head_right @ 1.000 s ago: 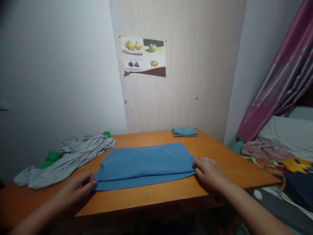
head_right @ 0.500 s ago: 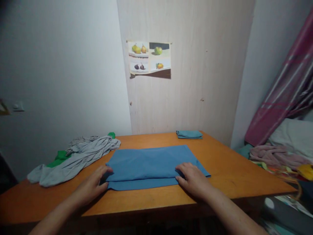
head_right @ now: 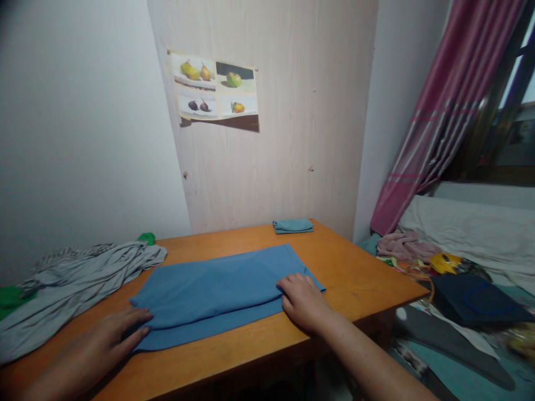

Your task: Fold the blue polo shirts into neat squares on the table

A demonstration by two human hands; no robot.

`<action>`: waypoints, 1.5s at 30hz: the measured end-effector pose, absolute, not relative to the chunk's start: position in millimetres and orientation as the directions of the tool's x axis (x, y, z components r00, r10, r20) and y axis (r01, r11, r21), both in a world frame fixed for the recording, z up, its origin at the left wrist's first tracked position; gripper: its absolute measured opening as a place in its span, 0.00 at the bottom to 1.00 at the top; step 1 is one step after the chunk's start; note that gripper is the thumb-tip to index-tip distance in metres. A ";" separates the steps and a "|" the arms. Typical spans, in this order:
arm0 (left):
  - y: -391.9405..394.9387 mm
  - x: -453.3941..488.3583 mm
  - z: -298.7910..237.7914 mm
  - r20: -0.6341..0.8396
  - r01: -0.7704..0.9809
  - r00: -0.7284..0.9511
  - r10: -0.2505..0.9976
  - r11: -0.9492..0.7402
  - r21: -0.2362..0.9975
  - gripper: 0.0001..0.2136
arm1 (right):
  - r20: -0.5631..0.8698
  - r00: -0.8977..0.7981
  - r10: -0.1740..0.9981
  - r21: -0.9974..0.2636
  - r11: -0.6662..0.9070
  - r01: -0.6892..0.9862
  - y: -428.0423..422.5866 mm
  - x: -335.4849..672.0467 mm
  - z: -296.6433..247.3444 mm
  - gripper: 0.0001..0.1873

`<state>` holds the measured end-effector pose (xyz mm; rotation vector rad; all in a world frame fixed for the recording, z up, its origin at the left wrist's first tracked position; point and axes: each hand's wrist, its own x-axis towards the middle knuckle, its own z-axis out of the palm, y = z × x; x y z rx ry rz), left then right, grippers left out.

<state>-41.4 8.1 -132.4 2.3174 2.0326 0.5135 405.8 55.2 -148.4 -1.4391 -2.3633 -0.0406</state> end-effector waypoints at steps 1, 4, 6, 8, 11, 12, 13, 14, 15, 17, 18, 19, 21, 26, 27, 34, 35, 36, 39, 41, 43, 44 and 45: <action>8.0 -39.6 -130.3 0.216 0.967 0.101 0.971 -0.147 0.208 0.20 | 0.322 -0.406 0.855 -0.157 0.471 0.868 56.8 408.4 -148.4 0.19; 6.9 -32.4 -124.6 0.206 0.979 0.117 0.971 -0.148 0.138 0.20 | 0.308 -0.410 0.858 -0.137 0.467 0.874 62.7 413.9 -150.1 0.20; 4.5 -25.4 -122.3 0.231 0.977 0.150 0.961 -0.180 0.115 0.18 | 0.306 -0.415 0.857 -0.128 0.469 0.874 67.0 416.1 -152.4 0.19; 1.4 -17.9 -121.5 0.236 0.968 0.178 0.955 -0.213 0.132 0.17 | 0.308 -0.420 0.853 -0.121 0.473 0.873 71.6 417.8 -155.4 0.18; -2.2 -9.9 -122.0 0.208 0.964 0.166 0.964 -0.204 0.173 0.17 | 0.327 -0.403 0.855 -0.119 0.460 0.880 78.6 420.3 -160.5 0.17; -2.9 -8.9 -122.3 0.203 0.964 0.163 0.966 -0.200 0.176 0.17 | 0.336 -0.388 0.858 -0.123 0.448 0.885 80.8 421.3 -162.4 0.17; -3.4 -8.7 -122.6 0.200 0.965 0.165 0.966 -0.200 0.172 0.16 | 0.345 -0.371 0.862 -0.128 0.435 0.891 82.9 422.2 -164.3 0.17; -3.7 -9.2 -122.9 0.201 0.966 0.169 0.965 -0.203 0.162 0.16 | 0.351 -0.354 0.867 -0.133 0.420 0.898 84.8 423.1 -166.3 0.17; -3.9 -10.2 -123.3 0.203 0.967 0.173 0.964 -0.205 0.149 0.16 | 0.357 -0.339 0.871 -0.136 0.407 0.903 86.4 424.0 -168.3 0.18; -4.2 -13.0 -124.6 0.206 0.974 0.164 0.965 -0.191 0.118 0.15 | 0.367 -0.319 0.874 -0.135 0.389 0.911 88.7 425.8 -172.1 0.19; -4.2 -14.6 -125.6 0.209 0.978 0.156 0.965 -0.181 0.105 0.15 | 0.375 -0.314 0.872 -0.134 0.386 0.913 89.4 426.5 -173.5 0.19; -3.9 -16.2 -126.7 0.216 0.980 0.149 0.965 -0.173 0.096 0.14 | 0.383 -0.311 0.870 -0.135 0.386 0.913 89.6 427.1 -174.4 0.19; -2.1 -19.2 -128.8 0.232 0.982 0.139 0.963 -0.165 0.096 0.12 | 0.388 -0.314 0.867 -0.143 0.393 0.908 89.1 427.9 -174.3 0.19; 12.3 -21.1 -118.1 0.279 0.988 0.077 0.957 -0.111 0.107 0.11 | 0.321 -0.330 0.888 -0.129 0.386 0.913 85.7 427.9 -167.6 0.18; 15.5 -19.7 -112.0 0.309 0.991 0.061 0.949 -0.094 0.096 0.11 | 0.313 -0.327 0.892 -0.120 0.379 0.918 85.6 428.2 -167.2 0.19; 5.7 -13.3 -92.7 0.583 0.978 0.145 0.800 -0.204 0.036 0.14 | 0.354 -0.280 0.892 -0.157 0.352 0.923 87.5 438.2 -181.4 0.24; 0.1 -16.1 -98.9 0.557 0.973 0.168 0.813 -0.229 0.041 0.13 | 0.362 -0.297 0.883 -0.166 0.375 0.912 87.2 439.9 -184.1 0.23; -5.6 -19.7 -106.7 0.521 0.969 0.180 0.834 -0.241 0.051 0.13 | 0.373 -0.315 0.873 -0.172 0.399 0.901 86.7 441.4 -186.5 0.22; -19.9 -31.6 -131.2 0.426 0.965 0.181 0.886 -0.244 0.098 0.12 | 0.402 -0.350 0.846 -0.181 0.448 0.876 85.5 443.6 -189.9 0.21; -24.3 -36.3 -140.9 0.398 0.960 0.184 0.899 -0.251 0.123 0.12 | 0.400 -0.362 0.842 -0.182 0.461 0.869 86.4 443.4 -188.2 0.21; -23.8 -37.2 -142.6 0.384 0.954 0.181 0.905 -0.257 0.156 0.13 | 0.391 -0.377 0.839 -0.179 0.472 0.863 88.8 442.5 -183.1 0.21; -22.2 -36.7 -141.1 0.387 0.951 0.162 0.908 -0.249 0.186 0.13 | 0.390 -0.374 0.841 -0.180 0.468 0.865 90.3 442.1 -179.8 0.21; -20.1 -35.9 -138.5 0.396 0.946 0.132 0.908 -0.235 0.223 0.13 | 0.394 -0.364 0.844 -0.185 0.460 0.868 91.8 442.0 -176.4 0.21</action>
